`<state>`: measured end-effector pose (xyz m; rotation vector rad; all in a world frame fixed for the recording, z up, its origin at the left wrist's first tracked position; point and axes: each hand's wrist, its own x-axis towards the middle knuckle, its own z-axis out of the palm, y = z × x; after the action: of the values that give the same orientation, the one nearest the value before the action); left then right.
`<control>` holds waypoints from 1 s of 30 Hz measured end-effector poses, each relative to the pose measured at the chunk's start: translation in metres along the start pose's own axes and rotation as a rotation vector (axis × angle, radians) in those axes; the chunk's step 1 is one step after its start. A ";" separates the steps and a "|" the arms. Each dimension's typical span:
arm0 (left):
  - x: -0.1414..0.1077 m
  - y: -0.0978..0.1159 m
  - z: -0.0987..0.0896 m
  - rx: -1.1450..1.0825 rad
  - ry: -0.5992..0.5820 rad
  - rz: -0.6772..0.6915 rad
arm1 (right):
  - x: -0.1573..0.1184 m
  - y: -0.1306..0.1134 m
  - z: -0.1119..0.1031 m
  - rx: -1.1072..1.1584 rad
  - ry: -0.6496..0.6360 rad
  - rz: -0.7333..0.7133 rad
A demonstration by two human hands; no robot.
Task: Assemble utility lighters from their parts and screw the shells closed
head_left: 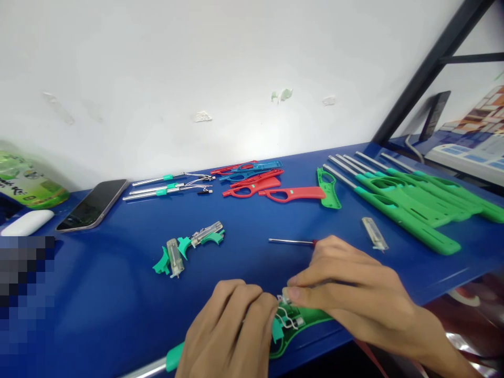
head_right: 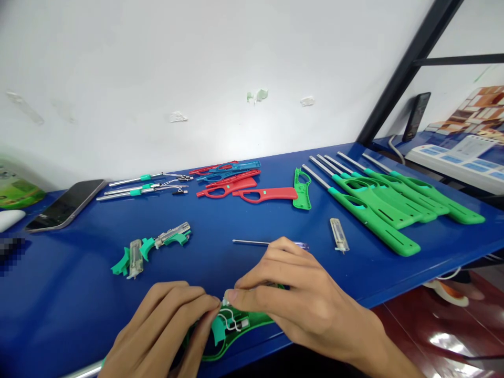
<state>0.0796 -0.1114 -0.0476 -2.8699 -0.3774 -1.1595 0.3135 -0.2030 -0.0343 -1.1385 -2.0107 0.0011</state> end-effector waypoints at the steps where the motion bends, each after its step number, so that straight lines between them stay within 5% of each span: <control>1: -0.002 -0.001 0.000 0.002 -0.007 -0.001 | 0.000 0.000 0.000 0.004 0.001 0.001; 30: -0.002 -0.001 -0.002 -0.026 0.012 -0.032 | 0.006 -0.002 0.000 -0.021 -0.006 -0.024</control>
<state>0.0763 -0.1111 -0.0479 -2.8883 -0.4131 -1.1943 0.3102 -0.1994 -0.0297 -1.1282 -2.0335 -0.0290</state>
